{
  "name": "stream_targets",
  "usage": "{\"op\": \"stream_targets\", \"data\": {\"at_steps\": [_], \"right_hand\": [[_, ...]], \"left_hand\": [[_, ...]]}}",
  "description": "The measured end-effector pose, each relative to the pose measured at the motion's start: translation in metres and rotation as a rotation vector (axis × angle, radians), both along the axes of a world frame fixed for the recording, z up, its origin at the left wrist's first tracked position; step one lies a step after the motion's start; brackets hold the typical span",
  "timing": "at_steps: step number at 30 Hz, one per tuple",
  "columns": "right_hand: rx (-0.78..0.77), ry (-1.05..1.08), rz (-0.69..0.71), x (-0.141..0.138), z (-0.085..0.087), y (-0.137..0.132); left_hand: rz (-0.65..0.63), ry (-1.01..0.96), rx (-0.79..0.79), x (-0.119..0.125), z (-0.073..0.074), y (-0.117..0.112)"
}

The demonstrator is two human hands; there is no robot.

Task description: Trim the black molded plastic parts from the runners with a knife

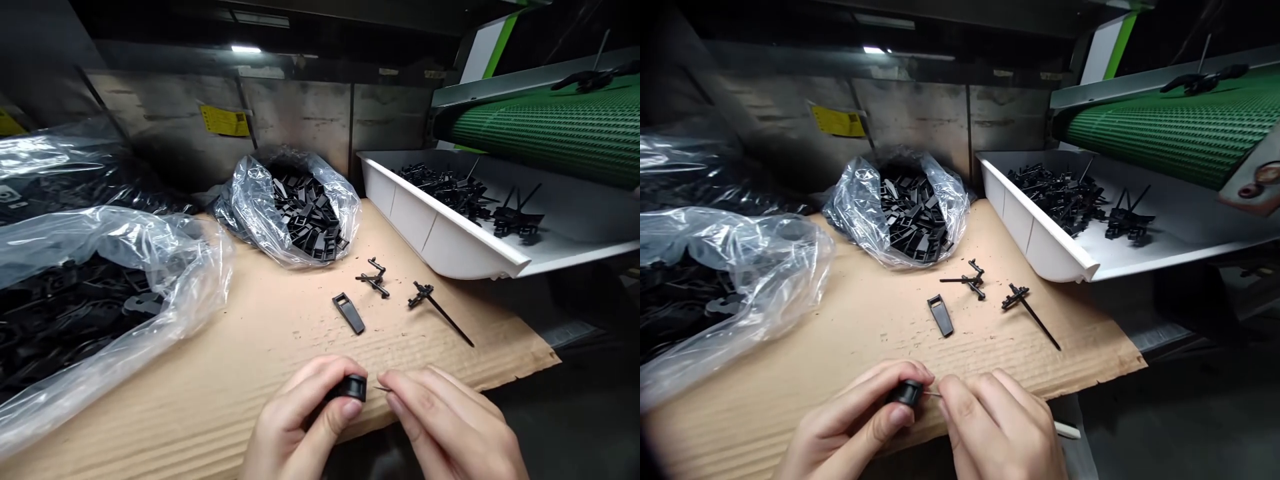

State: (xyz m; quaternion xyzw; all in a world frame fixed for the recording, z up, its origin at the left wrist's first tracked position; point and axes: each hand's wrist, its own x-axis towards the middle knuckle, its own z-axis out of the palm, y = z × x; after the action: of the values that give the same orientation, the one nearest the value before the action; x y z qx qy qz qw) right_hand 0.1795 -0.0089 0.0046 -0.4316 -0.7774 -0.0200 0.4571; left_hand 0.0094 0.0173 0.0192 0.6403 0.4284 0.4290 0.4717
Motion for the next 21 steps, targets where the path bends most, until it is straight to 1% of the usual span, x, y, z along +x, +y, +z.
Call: {"op": "stream_targets", "data": {"at_steps": [2, 6, 10, 11, 15, 16, 18, 21], "right_hand": [[0.0, -0.02, -0.005, -0.003, -0.001, 0.002], [-0.037, -0.057, -0.014, -0.006, -0.005, 0.002], [-0.054, -0.008, -0.02, -0.006, -0.008, 0.001], [-0.094, 0.011, 0.0, -0.007, -0.007, 0.002], [-0.414, 0.166, 0.139, -0.01, 0.002, 0.003], [-0.46, 0.203, 0.159, -0.01, 0.005, 0.003], [-0.47, 0.23, 0.181, -0.011, 0.008, 0.003], [-0.444, 0.215, 0.17, -0.01, 0.008, 0.002]], "left_hand": [[-0.012, 0.004, 0.059, -0.002, 0.0, 0.001], [-0.038, -0.005, 0.089, -0.002, -0.001, 0.001], [-0.042, -0.03, 0.12, -0.001, -0.002, 0.001], [-0.038, -0.04, 0.129, 0.0, -0.002, 0.001], [-0.048, -0.077, 0.157, 0.001, -0.003, 0.0], [-0.052, -0.08, 0.16, 0.0, -0.003, -0.001], [-0.055, -0.074, 0.168, 0.0, -0.004, -0.001], [-0.052, -0.06, 0.189, -0.001, -0.003, -0.002]]}}
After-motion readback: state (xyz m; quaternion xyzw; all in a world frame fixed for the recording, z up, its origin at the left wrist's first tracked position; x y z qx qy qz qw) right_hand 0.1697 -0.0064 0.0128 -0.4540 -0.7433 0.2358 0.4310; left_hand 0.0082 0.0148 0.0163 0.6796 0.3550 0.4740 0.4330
